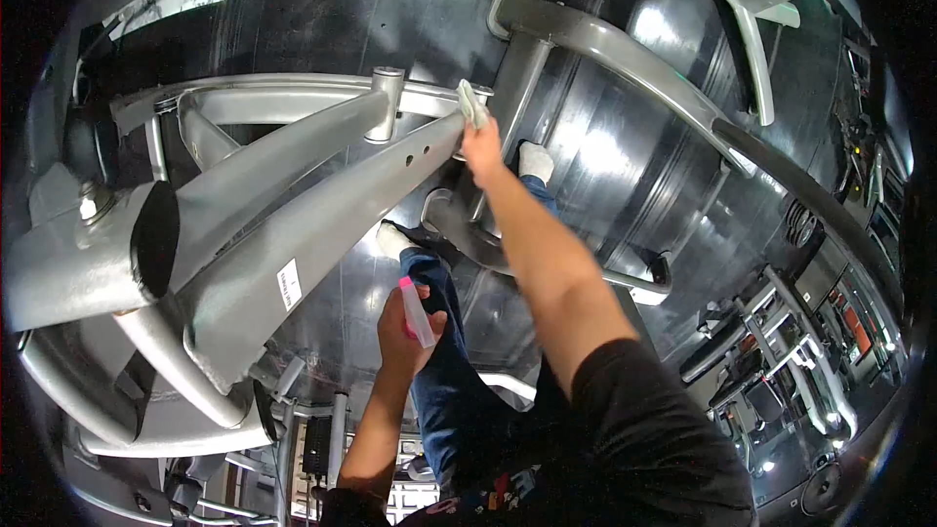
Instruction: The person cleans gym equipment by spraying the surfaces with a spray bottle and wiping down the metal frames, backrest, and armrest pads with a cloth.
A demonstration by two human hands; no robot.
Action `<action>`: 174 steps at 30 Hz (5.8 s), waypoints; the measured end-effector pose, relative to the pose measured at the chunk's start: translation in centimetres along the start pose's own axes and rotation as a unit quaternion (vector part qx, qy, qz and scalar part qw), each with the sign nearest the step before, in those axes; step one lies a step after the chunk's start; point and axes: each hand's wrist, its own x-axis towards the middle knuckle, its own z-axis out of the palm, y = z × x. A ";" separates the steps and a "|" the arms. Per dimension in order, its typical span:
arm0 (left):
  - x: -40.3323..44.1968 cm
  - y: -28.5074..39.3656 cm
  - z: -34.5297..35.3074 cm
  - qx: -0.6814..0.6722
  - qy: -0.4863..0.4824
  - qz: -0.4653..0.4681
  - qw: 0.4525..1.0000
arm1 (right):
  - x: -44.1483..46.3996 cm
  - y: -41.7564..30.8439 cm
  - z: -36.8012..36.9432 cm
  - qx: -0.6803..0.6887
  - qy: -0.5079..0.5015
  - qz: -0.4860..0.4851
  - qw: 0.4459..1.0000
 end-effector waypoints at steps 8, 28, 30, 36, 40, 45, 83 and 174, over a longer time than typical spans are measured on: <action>0.0 1.4 2.4 -0.036 -0.032 -0.073 0.996 | -7.8 -10.7 -3.0 0.078 -0.064 -0.155 0.983; -5.8 3.7 0.0 -0.006 -0.005 -0.036 0.999 | -11.3 -16.4 -5.9 0.453 -0.201 0.329 0.804; -7.1 5.4 -1.9 0.039 -0.016 -0.008 0.999 | -14.0 -20.7 -6.5 0.474 -0.244 0.291 0.795; -12.3 5.3 -6.5 0.035 0.019 0.023 0.999 | -15.4 -19.5 -10.8 0.327 -0.336 0.249 0.848; -15.3 4.4 -8.1 -0.034 0.053 0.080 0.995 | -16.5 -17.1 -18.0 0.038 -0.331 0.206 0.920; -16.8 6.3 -9.6 -0.126 0.062 -0.042 0.989 | -20.1 -19.3 -21.9 -0.018 -0.339 0.143 0.930; -24.1 6.1 -25.0 -0.157 0.085 0.183 0.967 | -36.9 -32.5 -18.5 -0.269 -0.236 -0.200 0.912; -36.0 22.1 -30.6 0.170 -0.411 0.536 0.717 | -71.4 -34.5 -16.7 0.087 -0.089 -0.130 0.984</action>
